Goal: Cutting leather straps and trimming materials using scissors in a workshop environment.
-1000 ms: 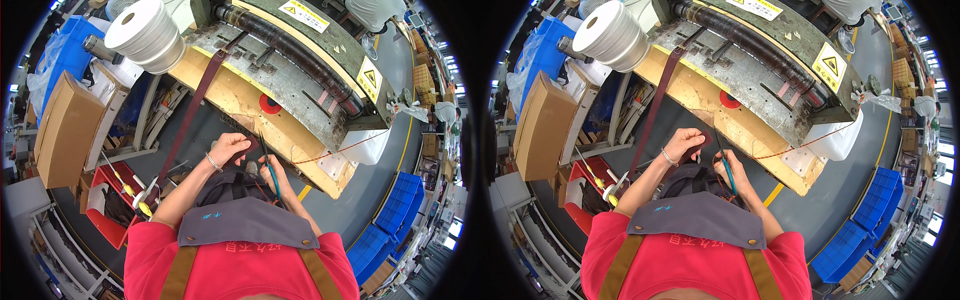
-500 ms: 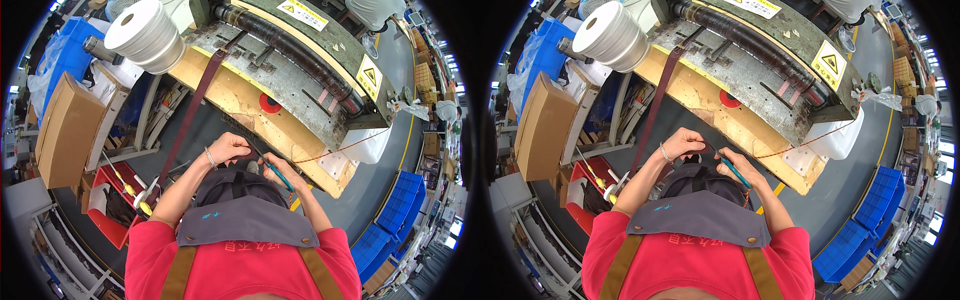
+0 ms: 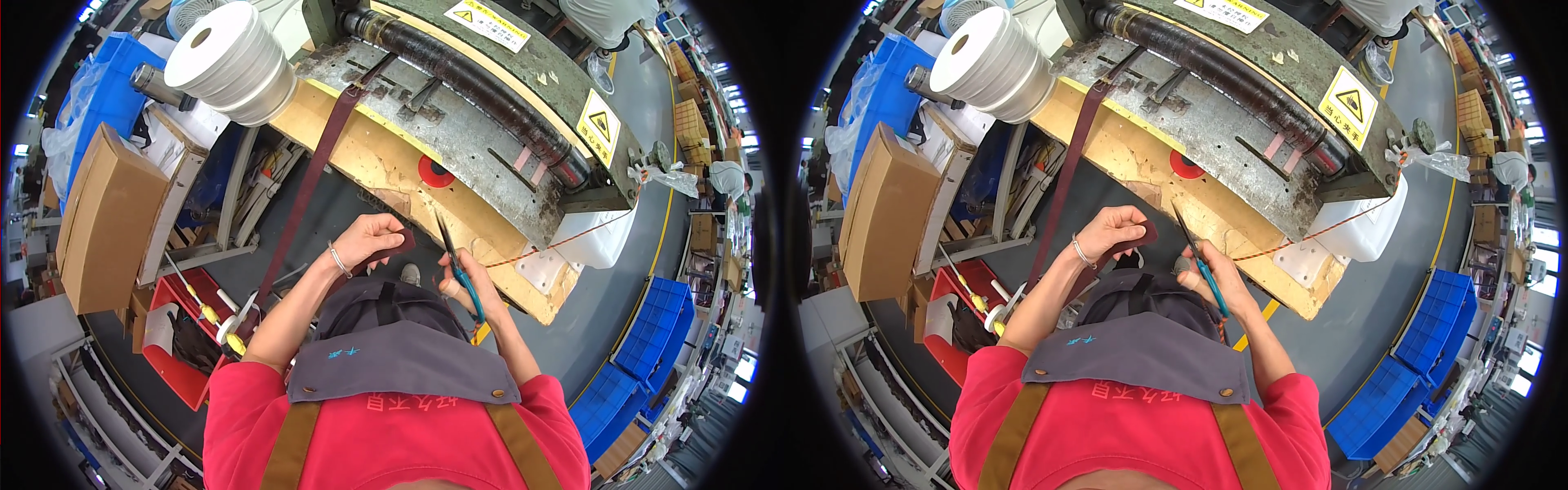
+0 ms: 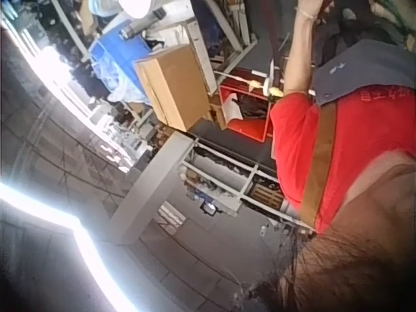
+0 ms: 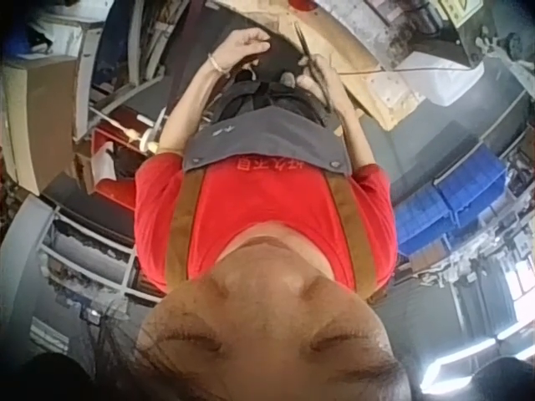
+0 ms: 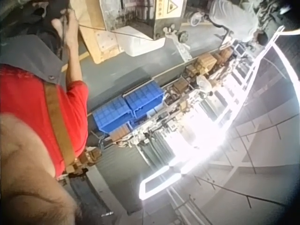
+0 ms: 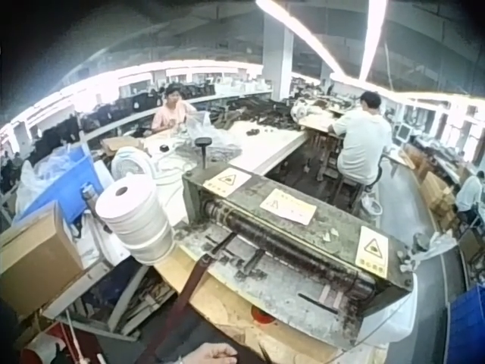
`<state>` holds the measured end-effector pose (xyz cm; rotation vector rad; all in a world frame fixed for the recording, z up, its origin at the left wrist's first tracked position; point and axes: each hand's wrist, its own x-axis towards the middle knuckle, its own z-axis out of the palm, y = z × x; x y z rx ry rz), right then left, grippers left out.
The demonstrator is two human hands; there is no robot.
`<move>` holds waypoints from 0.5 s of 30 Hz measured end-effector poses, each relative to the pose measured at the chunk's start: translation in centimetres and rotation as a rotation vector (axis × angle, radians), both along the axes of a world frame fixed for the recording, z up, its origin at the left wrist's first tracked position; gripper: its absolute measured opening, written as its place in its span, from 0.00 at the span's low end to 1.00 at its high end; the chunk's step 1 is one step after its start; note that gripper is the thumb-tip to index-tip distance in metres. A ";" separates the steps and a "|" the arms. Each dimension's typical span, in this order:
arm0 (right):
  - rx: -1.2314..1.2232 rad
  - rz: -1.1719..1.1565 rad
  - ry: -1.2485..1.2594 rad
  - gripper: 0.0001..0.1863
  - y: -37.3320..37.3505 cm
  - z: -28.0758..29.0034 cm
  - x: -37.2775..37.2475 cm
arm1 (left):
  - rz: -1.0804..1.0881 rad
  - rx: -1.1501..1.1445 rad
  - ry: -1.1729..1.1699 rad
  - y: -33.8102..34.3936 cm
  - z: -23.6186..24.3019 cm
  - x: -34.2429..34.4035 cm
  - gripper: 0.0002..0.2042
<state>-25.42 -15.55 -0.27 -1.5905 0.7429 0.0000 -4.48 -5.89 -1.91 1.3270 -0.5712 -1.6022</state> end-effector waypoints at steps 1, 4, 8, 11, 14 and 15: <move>0.003 -0.048 -0.123 0.15 0.6 0.3 0.5 | 0.004 0.002 0.000 0.3 -0.4 -0.1 0.07; 0.088 -0.236 -0.179 0.15 1.5 -0.1 4.1 | 0.012 -0.089 0.128 -0.1 -1.0 0.2 0.11; 0.259 -0.407 -0.323 0.15 1.7 0.1 7.7 | 0.087 -0.099 0.285 0.1 0.5 0.5 0.12; 0.135 -0.415 -0.339 0.14 1.2 -0.1 9.4 | 0.092 -0.139 0.371 0.8 0.6 2.4 0.11; -0.194 -0.307 -0.249 0.13 0.5 0.2 10.7 | 0.000 -0.109 0.156 0.5 -0.1 3.6 0.08; -0.211 -0.313 -0.247 0.13 0.3 0.7 10.9 | -0.009 -0.123 0.160 0.2 -0.6 3.6 0.08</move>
